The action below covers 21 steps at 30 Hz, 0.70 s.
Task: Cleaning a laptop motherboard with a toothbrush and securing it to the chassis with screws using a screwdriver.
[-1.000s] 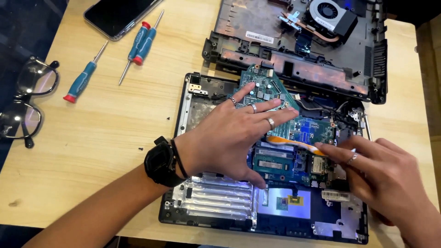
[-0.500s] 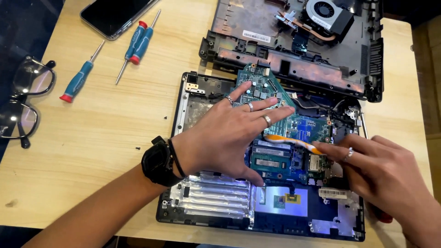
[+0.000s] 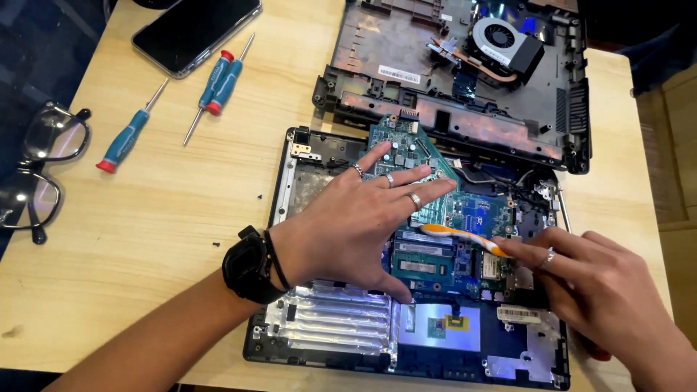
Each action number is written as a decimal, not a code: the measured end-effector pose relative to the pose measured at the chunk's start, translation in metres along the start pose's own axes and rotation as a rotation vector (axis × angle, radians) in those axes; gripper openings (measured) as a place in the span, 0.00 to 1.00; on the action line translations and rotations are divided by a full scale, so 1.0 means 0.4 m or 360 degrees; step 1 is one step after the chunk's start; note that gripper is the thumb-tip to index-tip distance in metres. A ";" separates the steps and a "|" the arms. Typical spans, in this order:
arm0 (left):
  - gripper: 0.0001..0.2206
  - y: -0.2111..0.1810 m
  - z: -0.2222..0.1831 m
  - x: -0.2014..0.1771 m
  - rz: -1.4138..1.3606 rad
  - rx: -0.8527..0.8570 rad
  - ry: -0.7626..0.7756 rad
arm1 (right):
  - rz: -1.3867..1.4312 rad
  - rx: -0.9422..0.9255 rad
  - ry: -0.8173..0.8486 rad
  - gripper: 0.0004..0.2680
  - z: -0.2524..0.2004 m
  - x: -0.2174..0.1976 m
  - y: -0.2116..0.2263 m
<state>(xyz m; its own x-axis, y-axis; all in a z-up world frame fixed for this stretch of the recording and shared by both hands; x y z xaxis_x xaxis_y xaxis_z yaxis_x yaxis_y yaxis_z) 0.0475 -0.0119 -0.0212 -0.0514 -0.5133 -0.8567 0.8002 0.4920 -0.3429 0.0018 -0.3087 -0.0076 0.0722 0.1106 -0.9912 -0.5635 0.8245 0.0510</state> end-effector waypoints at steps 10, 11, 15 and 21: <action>0.65 -0.005 0.003 0.000 0.0001 -0.0019 0.0028 | -0.0120 -0.0004 -0.0111 0.21 0.011 -0.014 0.041; 0.64 -0.004 0.000 0.000 0.0001 -0.0009 0.0017 | -0.0125 0.0025 -0.0126 0.19 0.003 -0.016 0.025; 0.65 -0.006 -0.004 0.003 -0.0007 -0.0030 0.0020 | -0.0339 0.0093 -0.0019 0.23 -0.015 -0.015 -0.024; 0.64 -0.010 0.002 -0.004 -0.0008 -0.0035 0.0041 | -0.0029 -0.0141 -0.0116 0.24 0.054 -0.007 0.069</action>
<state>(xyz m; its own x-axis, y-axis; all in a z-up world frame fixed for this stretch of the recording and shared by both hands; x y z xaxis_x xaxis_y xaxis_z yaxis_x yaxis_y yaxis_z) 0.0449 -0.0135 -0.0182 -0.0712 -0.4976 -0.8645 0.7864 0.5051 -0.3555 0.0038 -0.2742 -0.0008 0.1410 0.1388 -0.9802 -0.6319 0.7748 0.0188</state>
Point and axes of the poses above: each hand's wrist, its own z-axis towards the middle knuckle, its own x-axis out of the palm, y = z × x, the point moved 3 cm from there along z, towards the middle knuckle, and after that the axes turned 11 degrees about -y, right-handed, at the moved point
